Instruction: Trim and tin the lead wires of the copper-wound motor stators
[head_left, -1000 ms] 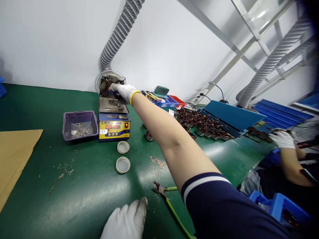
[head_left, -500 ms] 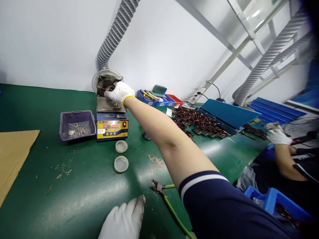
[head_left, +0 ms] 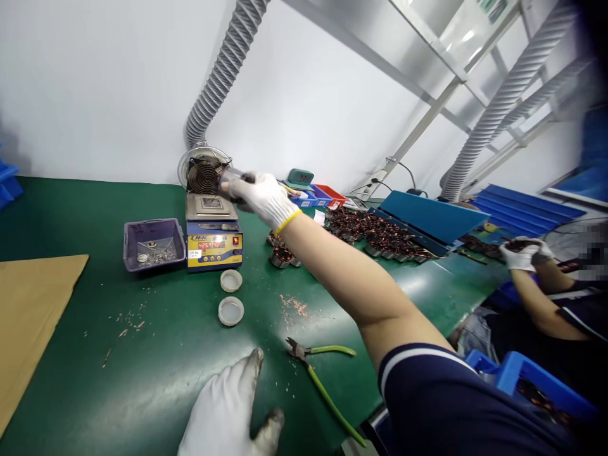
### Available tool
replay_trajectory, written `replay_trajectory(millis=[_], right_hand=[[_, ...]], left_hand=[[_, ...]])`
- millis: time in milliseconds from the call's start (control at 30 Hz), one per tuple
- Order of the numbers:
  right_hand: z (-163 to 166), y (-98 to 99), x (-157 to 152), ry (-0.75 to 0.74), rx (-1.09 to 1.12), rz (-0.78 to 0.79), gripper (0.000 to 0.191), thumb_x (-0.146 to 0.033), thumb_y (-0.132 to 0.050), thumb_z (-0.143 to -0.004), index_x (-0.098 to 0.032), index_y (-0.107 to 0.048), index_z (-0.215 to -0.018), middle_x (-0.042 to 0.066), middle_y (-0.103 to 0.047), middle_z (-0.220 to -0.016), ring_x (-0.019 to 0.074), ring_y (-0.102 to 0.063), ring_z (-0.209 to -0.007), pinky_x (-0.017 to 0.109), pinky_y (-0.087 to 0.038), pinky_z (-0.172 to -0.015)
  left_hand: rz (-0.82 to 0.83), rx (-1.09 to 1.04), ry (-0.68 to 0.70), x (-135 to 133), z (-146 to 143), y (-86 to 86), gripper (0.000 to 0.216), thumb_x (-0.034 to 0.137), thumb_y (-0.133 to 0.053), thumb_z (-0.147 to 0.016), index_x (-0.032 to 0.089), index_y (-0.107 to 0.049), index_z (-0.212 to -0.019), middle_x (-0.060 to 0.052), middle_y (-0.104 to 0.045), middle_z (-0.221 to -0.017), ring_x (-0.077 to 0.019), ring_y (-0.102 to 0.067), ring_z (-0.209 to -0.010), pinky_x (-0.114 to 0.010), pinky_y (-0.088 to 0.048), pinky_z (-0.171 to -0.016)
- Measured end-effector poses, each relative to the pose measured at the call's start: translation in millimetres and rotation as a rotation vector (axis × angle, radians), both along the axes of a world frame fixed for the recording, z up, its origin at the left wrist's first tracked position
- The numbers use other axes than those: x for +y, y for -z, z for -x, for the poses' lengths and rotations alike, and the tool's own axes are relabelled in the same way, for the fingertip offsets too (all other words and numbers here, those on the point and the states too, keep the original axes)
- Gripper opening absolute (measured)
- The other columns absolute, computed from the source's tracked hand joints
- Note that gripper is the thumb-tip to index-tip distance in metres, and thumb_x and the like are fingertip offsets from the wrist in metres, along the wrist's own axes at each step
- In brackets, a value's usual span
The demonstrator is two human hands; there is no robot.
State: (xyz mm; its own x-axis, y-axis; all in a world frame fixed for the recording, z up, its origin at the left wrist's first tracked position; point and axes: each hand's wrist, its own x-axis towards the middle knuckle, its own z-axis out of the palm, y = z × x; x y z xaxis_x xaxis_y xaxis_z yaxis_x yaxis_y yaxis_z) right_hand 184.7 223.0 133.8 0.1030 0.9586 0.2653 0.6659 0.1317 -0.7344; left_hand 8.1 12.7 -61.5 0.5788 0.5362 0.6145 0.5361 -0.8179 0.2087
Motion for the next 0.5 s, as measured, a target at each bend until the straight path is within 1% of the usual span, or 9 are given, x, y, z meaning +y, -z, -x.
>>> replay_trajectory(millis=[33, 100, 200, 233, 267, 300, 367, 433, 500], right_hand=[[-3, 10.6, -17, -0.012, 0.042, 0.011, 0.046, -0.054, -0.069, -0.077, -0.022, -0.07, -0.11, 0.005, -0.07, -0.089, 0.0218, -0.069, -0.084, 0.036, -0.059, -0.075], [-6, 37.2, -56, -0.055, 0.111, -0.03, 0.056, -0.045, -0.072, -0.075, -0.024, -0.063, -0.126, 0.005, -0.071, -0.1, 0.023, -0.07, -0.09, 0.037, -0.061, -0.077], [-7, 79.5, -118, -0.19, 0.165, -0.086, 0.076, -0.034, -0.071, -0.075, -0.026, -0.044, -0.145, 0.007, -0.07, -0.11, 0.0226, -0.071, -0.092, 0.038, -0.063, -0.078], [-8, 91.0, -137, -0.218, 0.164, -0.102, 0.08, -0.032, -0.07, -0.076, -0.027, -0.038, -0.149, 0.007, -0.069, -0.114, 0.0226, -0.071, -0.095, 0.038, -0.063, -0.08], [-9, 100.4, -154, -0.215, 0.126, -0.137, 0.082, -0.03, -0.07, -0.075, -0.029, -0.036, -0.149, 0.008, -0.067, -0.119, 0.0231, -0.07, -0.101, 0.04, -0.063, -0.085], [-11, 107.3, -170, -0.213, 0.051, -0.175, 0.081, -0.027, -0.07, -0.074, -0.029, -0.037, -0.148, 0.009, -0.064, -0.124, 0.0241, -0.068, -0.109, 0.041, -0.061, -0.091], [-19, 114.3, -194, -0.232, -0.171, -0.256, 0.071, -0.025, -0.07, -0.074, -0.028, -0.048, -0.141, 0.013, -0.058, -0.132, 0.0269, -0.062, -0.122, 0.043, -0.058, -0.099], [-31, 115.3, -211, -0.281, -0.393, -0.303, 0.055, -0.025, -0.068, -0.076, -0.026, -0.057, -0.13, 0.016, -0.055, -0.133, 0.0288, -0.059, -0.125, 0.044, -0.057, -0.1], [-43, 113.4, -221, -0.288, -0.521, -0.301, 0.044, -0.026, -0.065, -0.079, -0.025, -0.06, -0.123, 0.016, -0.056, -0.133, 0.0282, -0.059, -0.124, 0.044, -0.056, -0.099]], left_hand=[[0.007, -0.001, -0.011, -1, 0, 0.6, 0.055, 0.044, -0.052, -0.092, 0.008, -0.047, -0.133, -0.016, -0.076, -0.109, -0.0236, -0.077, -0.09, -0.027, -0.064, -0.074], [0.019, -0.031, -0.032, -2, 0, 1.1, 0.054, 0.042, -0.05, -0.094, 0.008, -0.046, -0.135, -0.016, -0.076, -0.111, -0.0239, -0.077, -0.092, -0.028, -0.064, -0.074], [0.068, -0.112, -0.062, -4, -2, -1.6, 0.047, 0.037, -0.045, -0.096, 0.008, -0.049, -0.133, -0.016, -0.077, -0.108, -0.0232, -0.077, -0.091, -0.029, -0.065, -0.073], [0.099, -0.132, -0.071, -4, -3, -3.4, 0.044, 0.036, -0.045, -0.096, 0.009, -0.052, -0.13, -0.015, -0.078, -0.107, -0.0233, -0.077, -0.09, -0.029, -0.065, -0.073], [0.135, -0.144, -0.074, -5, -4, -5.2, 0.042, 0.036, -0.045, -0.095, 0.009, -0.054, -0.127, -0.015, -0.078, -0.107, -0.0236, -0.077, -0.091, -0.029, -0.065, -0.074], [0.176, -0.147, -0.072, -6, -5, -7.1, 0.041, 0.036, -0.045, -0.095, 0.01, -0.057, -0.124, -0.016, -0.077, -0.109, -0.0243, -0.077, -0.093, -0.03, -0.065, -0.076], [0.269, -0.131, -0.048, -6, -6, -10.4, 0.043, 0.039, -0.046, -0.094, 0.01, -0.06, -0.122, -0.016, -0.076, -0.113, -0.0266, -0.076, -0.098, -0.034, -0.065, -0.08], [0.368, -0.092, -0.012, -5, -6, -12.9, 0.048, 0.042, -0.045, -0.093, 0.009, -0.06, -0.124, -0.017, -0.075, -0.118, -0.0297, -0.074, -0.104, -0.04, -0.063, -0.087], [0.461, -0.045, -0.005, -3, -4, -14.8, 0.053, 0.045, -0.045, -0.092, 0.007, -0.06, -0.127, -0.018, -0.072, -0.122, -0.0326, -0.072, -0.108, -0.046, -0.061, -0.092]])
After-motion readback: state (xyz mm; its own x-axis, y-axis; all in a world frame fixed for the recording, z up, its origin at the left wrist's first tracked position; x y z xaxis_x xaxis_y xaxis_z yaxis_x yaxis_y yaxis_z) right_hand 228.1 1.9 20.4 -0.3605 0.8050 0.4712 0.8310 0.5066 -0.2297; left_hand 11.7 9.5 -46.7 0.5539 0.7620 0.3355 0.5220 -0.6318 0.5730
